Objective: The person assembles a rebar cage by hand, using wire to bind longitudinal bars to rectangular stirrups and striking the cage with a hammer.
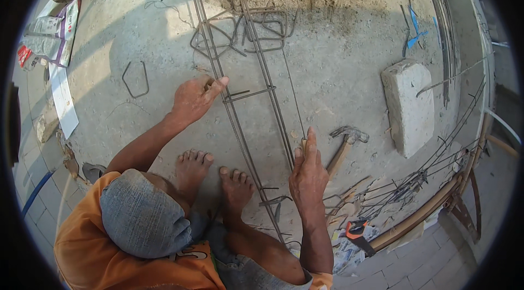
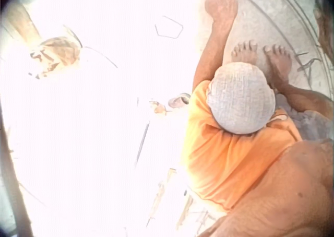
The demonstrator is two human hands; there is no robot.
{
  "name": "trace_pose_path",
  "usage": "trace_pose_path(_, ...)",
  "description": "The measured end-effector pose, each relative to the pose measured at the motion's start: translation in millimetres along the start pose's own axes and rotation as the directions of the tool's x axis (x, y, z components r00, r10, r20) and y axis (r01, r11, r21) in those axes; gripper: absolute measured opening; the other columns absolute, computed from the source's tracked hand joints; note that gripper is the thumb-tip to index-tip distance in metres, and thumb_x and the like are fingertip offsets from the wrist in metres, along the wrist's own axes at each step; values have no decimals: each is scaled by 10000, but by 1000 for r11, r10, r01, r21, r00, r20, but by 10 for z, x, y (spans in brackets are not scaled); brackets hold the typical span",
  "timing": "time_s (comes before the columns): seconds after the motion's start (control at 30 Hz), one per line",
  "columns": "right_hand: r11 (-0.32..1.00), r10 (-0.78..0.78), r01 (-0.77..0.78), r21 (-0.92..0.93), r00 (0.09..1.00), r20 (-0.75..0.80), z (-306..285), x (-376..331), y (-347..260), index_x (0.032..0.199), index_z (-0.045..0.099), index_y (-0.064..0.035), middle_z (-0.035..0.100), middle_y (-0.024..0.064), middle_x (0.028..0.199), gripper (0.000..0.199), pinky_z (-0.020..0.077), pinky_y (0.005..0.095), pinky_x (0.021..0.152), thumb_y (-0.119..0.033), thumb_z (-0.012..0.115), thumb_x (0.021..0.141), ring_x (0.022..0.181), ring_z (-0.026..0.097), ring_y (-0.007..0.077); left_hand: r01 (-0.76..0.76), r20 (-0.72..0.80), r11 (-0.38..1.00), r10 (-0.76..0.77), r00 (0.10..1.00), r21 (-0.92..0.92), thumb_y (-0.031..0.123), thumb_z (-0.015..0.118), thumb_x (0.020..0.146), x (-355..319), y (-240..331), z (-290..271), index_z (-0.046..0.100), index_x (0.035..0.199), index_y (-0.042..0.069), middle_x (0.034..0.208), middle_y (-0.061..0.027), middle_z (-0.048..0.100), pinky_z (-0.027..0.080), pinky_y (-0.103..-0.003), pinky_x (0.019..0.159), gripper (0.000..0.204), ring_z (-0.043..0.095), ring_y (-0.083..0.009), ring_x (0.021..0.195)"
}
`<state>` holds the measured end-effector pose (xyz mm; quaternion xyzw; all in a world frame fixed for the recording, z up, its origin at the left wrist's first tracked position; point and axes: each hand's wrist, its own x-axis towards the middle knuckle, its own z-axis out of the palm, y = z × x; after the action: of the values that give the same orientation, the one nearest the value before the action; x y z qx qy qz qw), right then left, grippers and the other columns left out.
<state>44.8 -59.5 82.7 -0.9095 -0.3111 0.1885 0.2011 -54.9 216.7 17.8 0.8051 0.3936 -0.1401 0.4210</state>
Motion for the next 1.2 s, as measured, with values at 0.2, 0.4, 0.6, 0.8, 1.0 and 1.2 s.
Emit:
trace_pose_path(0.2,998,60,-57,-28,992,110,170,77,-18,1460,309,-60,634,229,889,535,514,422,521,-117,507,966,669,654,352,-754,-435,642,724,536,140,316,642,895,109,524,92,642,937,-18,649,-153,598,487,-401,624,336,590,-330,567)
trace_pose_path(0.4,999,5,-1,-36,994,105,162,169,-79,1464,303,-48,624,216,859,550,510,396,495,-122,516,963,635,650,319,-609,144,722,599,788,327,290,591,924,214,324,362,607,845,46,575,-125,591,473,-390,566,257,594,-315,528)
trace_pose_path(0.6,989,6,19,-145,985,170,129,177,-206,1459,320,-43,568,173,746,590,466,399,439,-84,556,920,516,584,292,-669,34,641,712,701,376,288,599,918,234,256,407,520,710,76,408,-84,464,396,-403,405,306,506,-311,380)
trace_pose_path(0.8,978,73,-29,-209,975,208,128,253,-378,1425,394,-69,656,222,827,484,513,429,499,-86,515,957,635,668,352,-649,33,689,677,735,321,265,615,906,147,220,499,518,707,84,393,-81,456,360,-381,345,286,488,-286,340)
trace_pose_path(1.0,968,77,-21,-251,974,214,162,256,-427,1400,421,-38,635,221,755,462,495,427,469,-98,527,954,584,646,355,-673,-64,668,723,688,318,251,623,898,60,176,589,512,702,86,380,-69,459,373,-365,342,280,488,-257,322)
trace_pose_path(1.2,960,61,-8,-280,982,181,284,201,-385,1427,378,-38,575,178,702,555,455,417,409,-87,559,904,480,587,315,-677,-86,655,737,670,335,250,628,895,68,150,596,510,699,92,371,-52,448,371,-353,343,278,484,-236,313)
